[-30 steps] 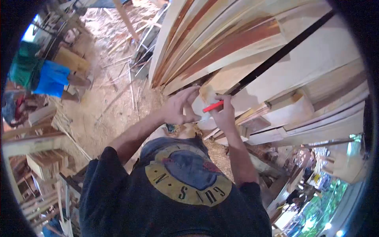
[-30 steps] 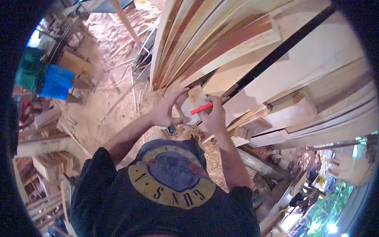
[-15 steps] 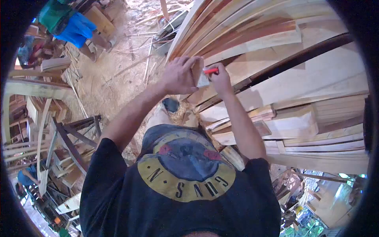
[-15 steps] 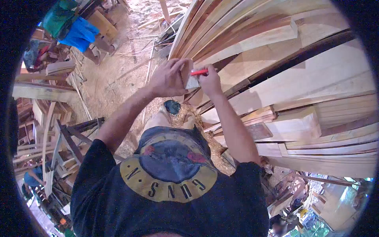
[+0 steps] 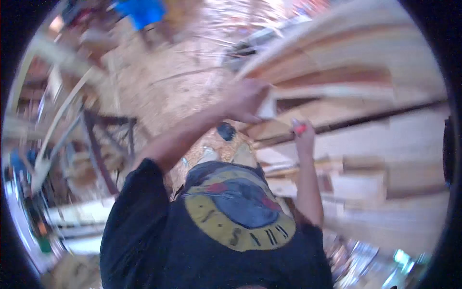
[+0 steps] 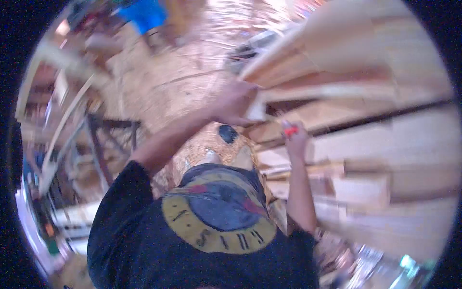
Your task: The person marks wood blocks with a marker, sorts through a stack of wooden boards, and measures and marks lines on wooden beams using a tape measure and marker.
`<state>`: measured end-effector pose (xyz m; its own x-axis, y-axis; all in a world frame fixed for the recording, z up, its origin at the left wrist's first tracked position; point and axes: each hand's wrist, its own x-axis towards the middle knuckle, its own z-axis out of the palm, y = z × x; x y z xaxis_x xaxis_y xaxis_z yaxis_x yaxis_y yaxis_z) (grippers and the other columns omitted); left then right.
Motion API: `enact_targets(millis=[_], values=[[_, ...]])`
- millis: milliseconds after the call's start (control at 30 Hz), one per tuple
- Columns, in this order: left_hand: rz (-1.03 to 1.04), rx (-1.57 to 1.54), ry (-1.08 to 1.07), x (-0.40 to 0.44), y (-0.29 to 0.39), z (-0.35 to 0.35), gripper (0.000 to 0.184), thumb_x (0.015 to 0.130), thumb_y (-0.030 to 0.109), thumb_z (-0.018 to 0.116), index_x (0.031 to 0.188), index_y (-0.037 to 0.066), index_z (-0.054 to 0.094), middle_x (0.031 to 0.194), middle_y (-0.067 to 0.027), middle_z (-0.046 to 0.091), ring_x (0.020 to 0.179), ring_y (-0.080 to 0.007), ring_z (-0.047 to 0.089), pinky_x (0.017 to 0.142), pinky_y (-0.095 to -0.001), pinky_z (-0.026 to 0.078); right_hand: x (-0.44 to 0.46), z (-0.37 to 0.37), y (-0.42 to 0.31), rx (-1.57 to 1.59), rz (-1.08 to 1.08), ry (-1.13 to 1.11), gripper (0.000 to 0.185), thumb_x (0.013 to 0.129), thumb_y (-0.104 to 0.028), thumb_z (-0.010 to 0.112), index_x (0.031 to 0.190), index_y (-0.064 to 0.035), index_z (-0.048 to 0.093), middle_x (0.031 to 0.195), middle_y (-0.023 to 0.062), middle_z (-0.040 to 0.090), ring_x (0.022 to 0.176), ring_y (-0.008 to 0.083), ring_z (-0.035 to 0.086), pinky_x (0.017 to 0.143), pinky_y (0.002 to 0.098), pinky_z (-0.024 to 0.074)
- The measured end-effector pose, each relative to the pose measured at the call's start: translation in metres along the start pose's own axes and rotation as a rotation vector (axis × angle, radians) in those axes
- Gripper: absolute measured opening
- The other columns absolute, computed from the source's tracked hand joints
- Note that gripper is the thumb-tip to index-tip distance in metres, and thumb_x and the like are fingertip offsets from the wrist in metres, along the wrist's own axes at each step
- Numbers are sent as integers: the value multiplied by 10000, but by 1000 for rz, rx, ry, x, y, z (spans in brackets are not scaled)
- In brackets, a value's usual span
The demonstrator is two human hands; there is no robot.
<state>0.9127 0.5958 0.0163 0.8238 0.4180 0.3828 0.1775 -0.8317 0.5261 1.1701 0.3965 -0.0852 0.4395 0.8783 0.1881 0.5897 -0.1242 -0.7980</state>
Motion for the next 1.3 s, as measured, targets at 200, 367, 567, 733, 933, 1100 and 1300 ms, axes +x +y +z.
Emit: enact_targets(millis=[200,367,567,733,933,1100,1300], values=[[-3,-65,126,-45,13,15,732,512,365,778,1148,67,570,1004,-199,585,968,-408,577,832,-515,460,40,30,-128,111,407,-248,405,941,-288,718,1236,-54,568,1088,83,642,951,209,638,748,318,545],[-79,-58,151,-72,20,28,839,480,278,779,1244,53,514,1056,-174,554,1010,-362,538,906,-475,425,17,62,-146,-316,231,-286,557,912,-319,716,1317,18,539,1124,148,638,1009,222,611,905,356,488],[-76,-17,164,-92,20,33,1230,522,392,813,1535,0,234,1191,-205,543,1107,-365,526,962,-451,413,-5,80,-177,-407,182,-239,813,818,-294,756,1477,-2,381,1309,285,595,1215,385,596,1005,443,469],[-60,-108,243,-98,18,32,1337,485,374,854,1569,0,165,1214,-222,542,1132,-396,518,1030,-485,388,6,89,-146,-389,213,-296,902,804,-304,756,1514,3,292,1361,330,539,1264,441,550,1037,468,444],[67,-164,485,-95,19,45,1381,466,404,870,1581,17,153,1405,-283,410,1299,-460,402,1095,-551,302,-4,91,-181,-224,179,-267,835,771,-96,769,1450,64,310,1310,246,553,1180,300,596,1022,387,472],[-46,-96,210,-80,30,46,1370,446,382,878,1584,58,188,1493,-287,338,1403,-471,307,1141,-560,271,-2,80,-158,-196,147,-259,932,742,-151,806,1478,53,272,1294,250,567,1166,321,611,1010,396,484],[57,-47,-22,-51,18,60,1334,461,360,890,1574,60,217,1531,-312,288,1424,-499,275,1174,-586,243,-3,60,-133,-75,79,-203,1054,702,-234,876,1500,44,247,1339,319,545,1234,398,584,1018,446,475]])
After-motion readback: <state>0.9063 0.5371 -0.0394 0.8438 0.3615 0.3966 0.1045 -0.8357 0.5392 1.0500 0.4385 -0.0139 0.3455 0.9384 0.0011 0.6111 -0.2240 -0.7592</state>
